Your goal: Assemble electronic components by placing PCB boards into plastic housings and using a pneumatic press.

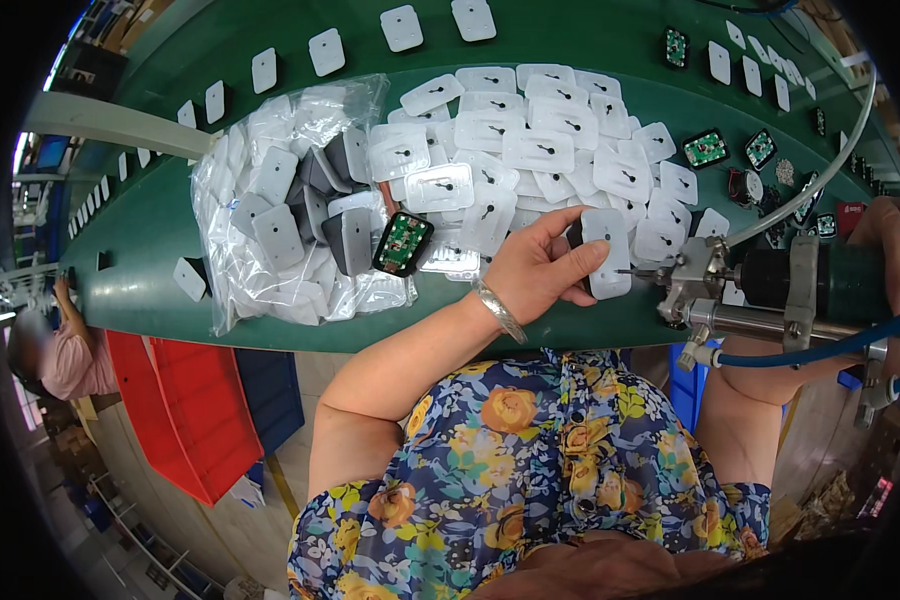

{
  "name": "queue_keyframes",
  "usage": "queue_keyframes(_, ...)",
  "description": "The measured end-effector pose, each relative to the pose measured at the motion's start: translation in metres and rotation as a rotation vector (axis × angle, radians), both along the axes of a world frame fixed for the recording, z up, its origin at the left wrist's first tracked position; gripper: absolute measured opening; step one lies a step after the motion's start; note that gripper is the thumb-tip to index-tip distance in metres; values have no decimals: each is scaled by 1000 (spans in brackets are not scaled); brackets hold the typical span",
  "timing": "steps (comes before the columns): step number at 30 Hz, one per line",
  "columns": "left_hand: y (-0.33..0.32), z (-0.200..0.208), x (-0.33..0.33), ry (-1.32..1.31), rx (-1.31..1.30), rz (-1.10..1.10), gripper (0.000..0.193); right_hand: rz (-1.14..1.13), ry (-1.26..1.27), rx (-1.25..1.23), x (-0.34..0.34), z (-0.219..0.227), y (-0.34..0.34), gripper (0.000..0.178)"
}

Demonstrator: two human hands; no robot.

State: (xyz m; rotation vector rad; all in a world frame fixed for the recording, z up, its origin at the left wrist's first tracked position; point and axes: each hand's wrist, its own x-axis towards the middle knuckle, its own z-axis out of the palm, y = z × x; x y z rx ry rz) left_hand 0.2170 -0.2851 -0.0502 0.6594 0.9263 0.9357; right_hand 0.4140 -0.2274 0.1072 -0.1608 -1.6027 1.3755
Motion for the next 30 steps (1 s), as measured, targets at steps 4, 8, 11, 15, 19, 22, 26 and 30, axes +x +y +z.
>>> queue_keyframes(4, 3, 1, 3, -41, 5, -40, 64, -35, -18, 10, 0, 8, -4, 51)
queue_keyframes(8, 6, 4, 3, -1, 11, -101, 53, -48, -21, 18, 2, 10, -6, 51)
queue_keyframes(11, 7, 6, 2, -6, 10, -96, 53, -50, -18, 14, 1, 7, -4, 51)
queue_keyframes(15, 6, 10, 2, 24, 21, -86, 52, -52, -7, 13, -3, 12, -3, 51)
queue_keyframes(19, 8, 13, 2, 74, 66, -61, 51, -58, 8, 18, 5, 12, -5, 51)
queue_keyframes(22, 8, 14, -4, 104, 72, -82, 51, -46, 21, 18, -2, 9, -8, 51)
queue_keyframes(26, 18, 14, -9, -18, 196, -23, 45, -104, 36, 41, 3, 21, -21, 51)
queue_keyframes(30, 8, 2, -28, 135, 233, 128, 37, -65, 175, -12, -6, 23, -12, 51)
